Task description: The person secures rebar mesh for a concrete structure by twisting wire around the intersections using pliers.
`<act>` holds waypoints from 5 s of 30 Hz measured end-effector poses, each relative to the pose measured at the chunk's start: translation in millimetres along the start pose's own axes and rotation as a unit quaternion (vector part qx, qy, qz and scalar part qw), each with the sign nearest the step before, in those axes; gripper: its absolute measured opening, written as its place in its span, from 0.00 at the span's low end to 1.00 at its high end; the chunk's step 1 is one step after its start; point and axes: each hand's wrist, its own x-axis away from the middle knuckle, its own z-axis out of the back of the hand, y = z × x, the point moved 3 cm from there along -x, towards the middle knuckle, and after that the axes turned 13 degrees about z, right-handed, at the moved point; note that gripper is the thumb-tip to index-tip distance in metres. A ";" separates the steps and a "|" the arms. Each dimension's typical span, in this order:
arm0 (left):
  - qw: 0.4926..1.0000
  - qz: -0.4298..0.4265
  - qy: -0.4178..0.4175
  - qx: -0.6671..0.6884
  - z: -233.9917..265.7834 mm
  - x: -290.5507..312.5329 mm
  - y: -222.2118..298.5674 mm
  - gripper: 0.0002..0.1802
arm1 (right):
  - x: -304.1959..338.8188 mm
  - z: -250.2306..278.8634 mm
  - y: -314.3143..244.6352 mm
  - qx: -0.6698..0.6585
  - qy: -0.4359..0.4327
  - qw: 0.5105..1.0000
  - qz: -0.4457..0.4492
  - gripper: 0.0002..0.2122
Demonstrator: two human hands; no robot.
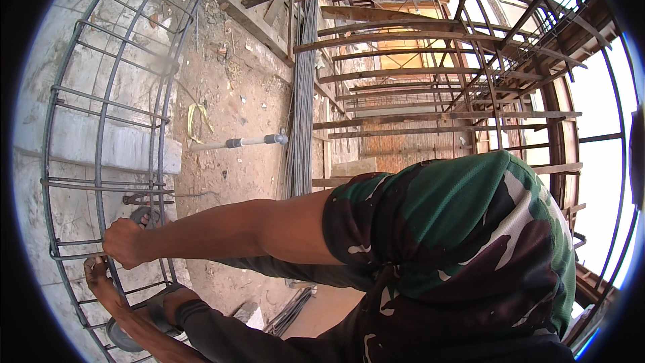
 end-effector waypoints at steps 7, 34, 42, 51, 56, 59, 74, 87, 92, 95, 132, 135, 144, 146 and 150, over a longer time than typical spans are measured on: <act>0.936 -0.277 0.156 -0.154 -31.3 34.0 -18.9 0.07 | 1.3 0.1 1.9 -0.029 -0.023 0.998 -0.049 0.06; 0.933 -0.308 0.144 -0.122 -39.6 31.6 -23.7 0.08 | -10.4 15.0 -4.5 -0.046 0.089 0.995 -0.016 0.11; 0.943 -0.257 0.158 -0.142 -36.4 48.3 -32.2 0.21 | -32.5 33.5 -5.1 0.064 0.001 0.996 0.068 0.12; 0.906 -0.256 0.269 -0.206 -51.6 57.3 -18.6 0.15 | -45.2 47.8 -6.8 0.140 -0.035 0.982 0.126 0.13; 0.832 -0.369 0.290 -0.294 -56.1 50.7 -19.1 0.08 | -48.8 45.5 -2.2 0.146 0.001 0.974 0.174 0.13; 0.784 -0.375 0.332 -0.366 -54.7 44.1 -23.0 0.07 | -44.7 41.2 -7.2 0.123 -0.005 0.977 0.177 0.12; 0.859 -0.288 0.282 -0.317 -34.3 34.9 -16.8 0.16 | 46.4 -24.2 -38.6 -0.164 0.258 0.942 -0.135 0.09; 0.859 -0.214 0.192 -0.422 -46.5 32.8 -10.7 0.17 | 146.6 -10.2 -17.3 -0.295 0.210 0.921 -0.141 0.10; 0.648 -0.444 0.101 -0.611 -14.4 7.9 -9.9 0.18 | 196.4 -65.8 90.2 -0.191 0.163 0.913 -0.323 0.10; 0.594 -0.495 -0.042 -0.632 -69.8 55.8 42.9 0.13 | 193.1 -120.3 158.2 -0.136 0.071 0.918 -0.365 0.13; 0.998 -0.019 0.042 -0.032 -77.5 134.4 12.7 0.23 | 247.2 55.4 67.2 -0.306 -0.075 0.918 -0.239 0.11; 0.999 -0.031 0.013 0.000 -82.9 138.4 3.1 0.24 | 208.3 103.3 40.6 -0.257 -0.098 0.952 -0.137 0.18; 0.997 -0.046 -0.060 -0.015 -97.2 153.8 15.0 0.25 | 45.3 147.6 12.5 0.026 -0.348 0.935 0.061 0.22; 0.992 -0.102 -0.069 0.003 -94.4 138.3 -0.7 0.24 | 25.2 143.6 5.7 0.100 -0.411 0.903 0.074 0.21; 0.992 -0.093 -0.086 -0.013 -95.2 148.6 10.3 0.22 | 4.3 127.3 -3.6 0.184 -0.455 0.863 0.120 0.21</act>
